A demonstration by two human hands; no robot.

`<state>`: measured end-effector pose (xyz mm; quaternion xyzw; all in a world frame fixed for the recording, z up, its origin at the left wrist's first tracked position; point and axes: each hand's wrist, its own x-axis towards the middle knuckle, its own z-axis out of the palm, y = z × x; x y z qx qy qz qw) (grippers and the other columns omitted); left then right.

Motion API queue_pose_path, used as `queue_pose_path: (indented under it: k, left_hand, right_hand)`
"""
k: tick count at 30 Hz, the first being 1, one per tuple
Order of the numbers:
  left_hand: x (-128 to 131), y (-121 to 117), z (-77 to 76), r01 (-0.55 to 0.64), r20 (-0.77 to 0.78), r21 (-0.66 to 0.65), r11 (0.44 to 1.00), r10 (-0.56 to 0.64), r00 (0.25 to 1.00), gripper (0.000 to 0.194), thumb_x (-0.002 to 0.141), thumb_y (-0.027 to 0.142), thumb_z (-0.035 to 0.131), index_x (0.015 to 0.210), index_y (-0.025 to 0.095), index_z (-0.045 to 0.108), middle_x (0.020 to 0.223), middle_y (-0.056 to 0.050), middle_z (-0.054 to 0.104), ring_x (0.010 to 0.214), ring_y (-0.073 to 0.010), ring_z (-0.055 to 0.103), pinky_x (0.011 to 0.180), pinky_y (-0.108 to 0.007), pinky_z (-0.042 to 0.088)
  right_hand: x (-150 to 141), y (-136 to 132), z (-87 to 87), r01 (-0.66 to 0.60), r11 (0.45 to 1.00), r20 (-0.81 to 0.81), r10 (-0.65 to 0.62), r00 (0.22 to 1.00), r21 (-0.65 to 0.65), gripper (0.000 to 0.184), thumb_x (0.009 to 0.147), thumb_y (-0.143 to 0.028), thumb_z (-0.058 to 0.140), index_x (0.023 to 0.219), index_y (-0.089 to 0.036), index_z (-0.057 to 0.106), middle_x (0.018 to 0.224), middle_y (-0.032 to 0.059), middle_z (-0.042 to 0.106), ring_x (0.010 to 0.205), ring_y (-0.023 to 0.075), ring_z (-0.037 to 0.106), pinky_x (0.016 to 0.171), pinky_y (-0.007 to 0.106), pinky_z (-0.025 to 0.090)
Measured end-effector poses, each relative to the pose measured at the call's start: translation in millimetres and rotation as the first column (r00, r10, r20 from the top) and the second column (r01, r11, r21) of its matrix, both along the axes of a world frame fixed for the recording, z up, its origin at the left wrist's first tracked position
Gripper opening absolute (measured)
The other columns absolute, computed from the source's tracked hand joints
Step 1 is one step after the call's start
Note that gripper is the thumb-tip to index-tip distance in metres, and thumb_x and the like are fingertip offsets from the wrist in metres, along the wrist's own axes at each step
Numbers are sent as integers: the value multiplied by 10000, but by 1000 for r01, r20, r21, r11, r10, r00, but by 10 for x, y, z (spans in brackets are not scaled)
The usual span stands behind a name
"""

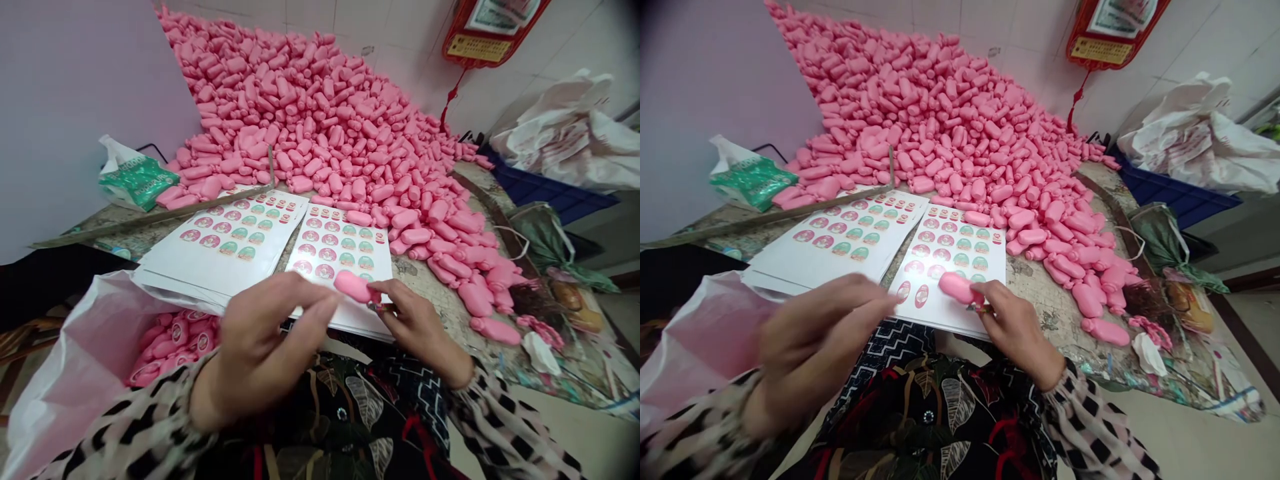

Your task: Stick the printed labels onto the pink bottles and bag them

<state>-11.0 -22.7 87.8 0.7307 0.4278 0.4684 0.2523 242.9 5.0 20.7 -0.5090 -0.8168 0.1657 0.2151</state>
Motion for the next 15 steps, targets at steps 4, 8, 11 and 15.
queue_pose_path:
  k: [4,8,11,15]
  left_hand:
    - [10,281,-330,196,-51,-486,851,-252,966,466,758,340,660,1204,246,566,1182,-55,619,1047,-219,573,895,-362,451]
    - [-26,340,-554,523,412,-844,118,-480,774,322,703,336,687,967,162,625,878,-56,690,742,-183,652,697,-306,499]
    - [-89,267,-631,585,565,-811,-26,-299,769,356,643,242,717,954,169,558,848,-42,689,649,-151,641,627,-279,486]
    - [-218,153,-741,590,564,-796,132,-190,804,439,628,183,728,1003,179,500,851,-43,686,690,-141,635,673,-275,474]
  right_hand:
    - [-97,-155,337,-322,944,18,324,946,-73,434,814,-75,414,1193,-253,525,1065,37,635,901,155,611,744,260,476]
    - [-268,-191,455,-422,892,-33,422,906,-160,399,848,-90,397,1166,-264,563,1044,31,632,884,145,603,756,263,475]
    - [-366,-104,298,-270,944,-223,227,948,-191,305,860,-252,510,1158,-265,572,1056,44,611,909,157,591,744,266,489]
    - [-459,60,-116,74,974,-294,-136,946,-213,245,909,-337,439,1028,-244,633,1005,43,632,927,165,591,797,297,475]
